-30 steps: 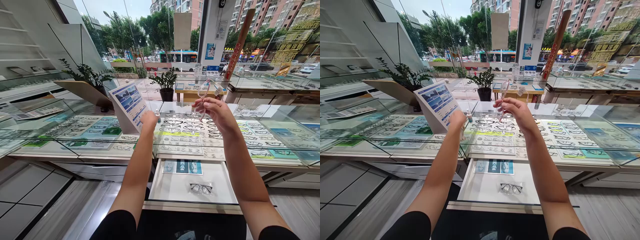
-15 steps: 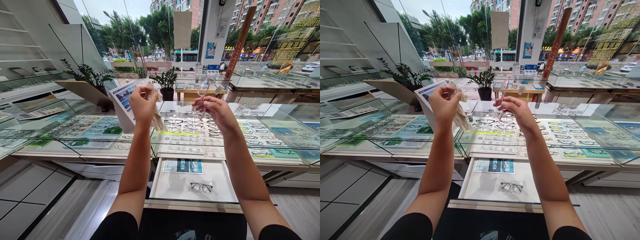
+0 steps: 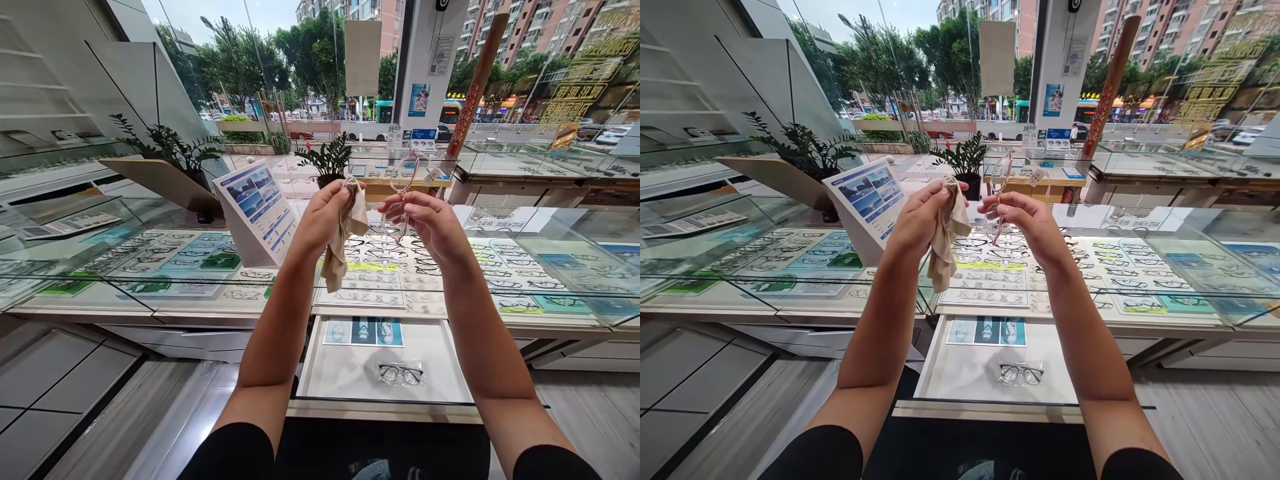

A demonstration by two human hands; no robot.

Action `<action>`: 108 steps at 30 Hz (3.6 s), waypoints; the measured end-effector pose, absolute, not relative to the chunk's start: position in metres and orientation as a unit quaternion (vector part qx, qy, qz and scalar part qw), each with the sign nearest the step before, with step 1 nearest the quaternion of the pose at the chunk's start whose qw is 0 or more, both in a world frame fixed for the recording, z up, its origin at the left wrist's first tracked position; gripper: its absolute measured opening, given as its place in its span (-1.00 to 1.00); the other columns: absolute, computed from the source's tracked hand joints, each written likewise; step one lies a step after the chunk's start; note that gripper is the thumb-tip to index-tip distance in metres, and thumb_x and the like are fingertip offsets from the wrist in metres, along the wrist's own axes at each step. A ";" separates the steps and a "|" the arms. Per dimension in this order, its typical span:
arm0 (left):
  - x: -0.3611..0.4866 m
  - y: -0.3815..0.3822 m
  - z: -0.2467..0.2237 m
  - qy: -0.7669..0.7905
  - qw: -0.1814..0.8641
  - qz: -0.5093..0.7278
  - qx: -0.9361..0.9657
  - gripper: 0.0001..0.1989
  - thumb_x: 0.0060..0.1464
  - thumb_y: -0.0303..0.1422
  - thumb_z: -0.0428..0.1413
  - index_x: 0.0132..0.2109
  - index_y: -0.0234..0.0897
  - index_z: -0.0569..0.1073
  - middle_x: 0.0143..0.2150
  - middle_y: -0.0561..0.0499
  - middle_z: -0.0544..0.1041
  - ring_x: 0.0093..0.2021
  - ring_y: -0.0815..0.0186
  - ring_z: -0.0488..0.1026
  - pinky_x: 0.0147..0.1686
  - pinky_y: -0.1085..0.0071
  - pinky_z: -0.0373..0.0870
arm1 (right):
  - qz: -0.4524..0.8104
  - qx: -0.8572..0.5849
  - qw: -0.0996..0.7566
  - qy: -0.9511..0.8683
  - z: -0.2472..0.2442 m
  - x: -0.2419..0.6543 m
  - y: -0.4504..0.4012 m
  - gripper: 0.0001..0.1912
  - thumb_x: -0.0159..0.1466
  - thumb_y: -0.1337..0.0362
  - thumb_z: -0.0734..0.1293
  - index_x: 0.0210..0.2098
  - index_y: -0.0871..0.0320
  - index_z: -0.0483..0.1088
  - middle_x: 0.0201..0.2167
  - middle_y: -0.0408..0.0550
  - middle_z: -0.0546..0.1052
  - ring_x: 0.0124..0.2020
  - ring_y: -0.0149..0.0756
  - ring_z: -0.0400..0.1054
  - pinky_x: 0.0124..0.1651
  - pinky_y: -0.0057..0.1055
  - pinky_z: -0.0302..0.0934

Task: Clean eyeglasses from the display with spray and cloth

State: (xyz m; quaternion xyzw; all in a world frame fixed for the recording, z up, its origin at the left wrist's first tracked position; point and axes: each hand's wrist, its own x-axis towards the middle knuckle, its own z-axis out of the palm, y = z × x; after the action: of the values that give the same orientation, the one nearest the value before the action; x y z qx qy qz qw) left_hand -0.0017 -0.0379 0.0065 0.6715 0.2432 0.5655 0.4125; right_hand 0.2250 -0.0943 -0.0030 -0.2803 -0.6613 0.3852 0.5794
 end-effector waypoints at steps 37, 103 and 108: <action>0.017 -0.037 -0.003 0.155 0.579 0.489 0.634 -0.57 -0.01 -0.07 0.58 -0.20 -0.31 0.68 -0.28 0.03 0.62 -0.29 0.40 0.50 -0.22 0.44 0.42 | 0.317 -0.257 0.628 -0.663 -0.005 0.228 -0.091 -0.79 0.34 0.08 0.51 -0.07 -0.03 0.70 -0.01 -0.07 0.75 0.12 -0.11 0.62 0.30 -0.05 0.44; 0.019 -0.032 -0.005 0.200 0.468 0.608 0.609 -0.52 0.01 -0.02 0.56 -0.31 -0.25 0.53 -0.36 0.07 0.56 -0.36 0.42 0.41 -0.33 0.45 0.33 | 0.414 -0.290 0.553 -0.662 -0.003 0.229 -0.092 -0.79 0.27 0.06 0.57 -0.17 -0.01 0.78 -0.08 -0.06 0.62 0.05 -0.15 0.49 0.32 -0.09 0.35; 0.007 -0.026 -0.002 0.209 0.476 0.570 0.637 -0.50 0.01 0.05 0.54 -0.32 -0.24 0.54 -0.39 0.07 0.51 -0.38 0.41 0.36 -0.37 0.44 0.28 | 0.405 -0.308 0.544 -0.667 -0.003 0.235 -0.090 -0.76 0.26 0.07 0.57 -0.15 0.00 0.79 -0.11 -0.05 0.64 0.01 -0.14 0.48 0.26 -0.11 0.36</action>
State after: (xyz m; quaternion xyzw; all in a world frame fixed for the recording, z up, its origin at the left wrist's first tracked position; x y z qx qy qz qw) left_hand 0.0071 -0.0263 -0.0017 0.6365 0.2089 0.5698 0.4759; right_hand 0.2348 -0.0899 -0.0034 -0.3081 -0.6668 0.4055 0.5441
